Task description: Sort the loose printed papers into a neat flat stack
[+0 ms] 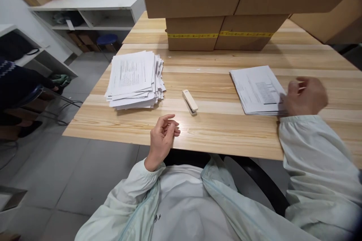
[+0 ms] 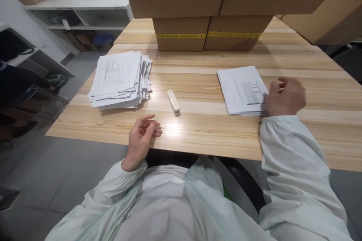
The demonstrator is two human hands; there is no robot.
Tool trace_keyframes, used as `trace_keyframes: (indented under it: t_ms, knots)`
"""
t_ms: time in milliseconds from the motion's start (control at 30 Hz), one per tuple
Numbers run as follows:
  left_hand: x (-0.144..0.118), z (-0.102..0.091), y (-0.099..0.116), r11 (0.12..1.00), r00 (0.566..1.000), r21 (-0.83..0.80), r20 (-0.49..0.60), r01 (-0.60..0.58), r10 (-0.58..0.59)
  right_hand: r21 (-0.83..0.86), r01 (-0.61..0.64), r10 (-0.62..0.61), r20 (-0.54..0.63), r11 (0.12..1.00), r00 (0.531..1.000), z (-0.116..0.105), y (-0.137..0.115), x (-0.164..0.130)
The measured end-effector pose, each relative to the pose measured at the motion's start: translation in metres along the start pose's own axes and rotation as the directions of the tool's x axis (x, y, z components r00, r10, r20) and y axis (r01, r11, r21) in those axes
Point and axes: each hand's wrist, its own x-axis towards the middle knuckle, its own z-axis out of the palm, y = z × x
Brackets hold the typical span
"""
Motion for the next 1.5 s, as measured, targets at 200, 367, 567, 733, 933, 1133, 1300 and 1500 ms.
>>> trace_keyframes:
  t_ms: [200, 367, 567, 733, 933, 1133, 1300, 1500]
  knots:
    - [0.059, -0.065, 0.033, 0.758, 0.81, 0.525, -0.199, -0.387, 0.551, 0.276, 0.503, -0.462, -0.201, 0.819, 0.864, -0.022, -0.063, -0.095]
    - [0.131, -0.104, 0.048, 0.49, 0.846, 0.758, 0.151, -0.431, 0.511, 0.548, 0.677, -0.74, -0.148, 0.491, 0.656, -0.03, -0.124, -0.175]
    - [0.154, -0.106, 0.038, 0.454, 0.935, 0.832, 0.201, -0.32, 0.291, 0.658, 0.638, -0.813, -0.068, 0.399, 0.578, -0.025, -0.139, -0.198]
    - [0.158, -0.11, 0.041, 0.412, 0.942, 0.862, 0.189, -0.295, 0.279, 0.641, 0.68, -0.829, -0.119, 0.357, 0.547, -0.019, -0.135, -0.2]
    - [0.161, -0.11, 0.041, 0.304, 0.923, 0.886, 0.268, -0.349, 0.278, 0.649, 0.666, -0.836, -0.081, 0.368, 0.542, -0.019, -0.137, -0.2]
    - [0.158, -0.101, 0.047, 0.152, 0.928, 0.93, 0.297, -0.335, 0.226, 0.655, 0.652, -0.834, -0.061, 0.381, 0.549, -0.021, -0.137, -0.2]
    - [0.157, -0.097, 0.049, 0.074, 0.931, 0.943, 0.303, -0.323, 0.201, 0.657, 0.642, -0.831, -0.042, 0.395, 0.554, -0.021, -0.135, -0.2]
    - [0.16, -0.094, 0.05, -0.018, 0.927, 0.942, 0.332, -0.335, 0.174, 0.654, 0.64, -0.831, -0.03, 0.404, 0.555, -0.022, -0.137, -0.199]
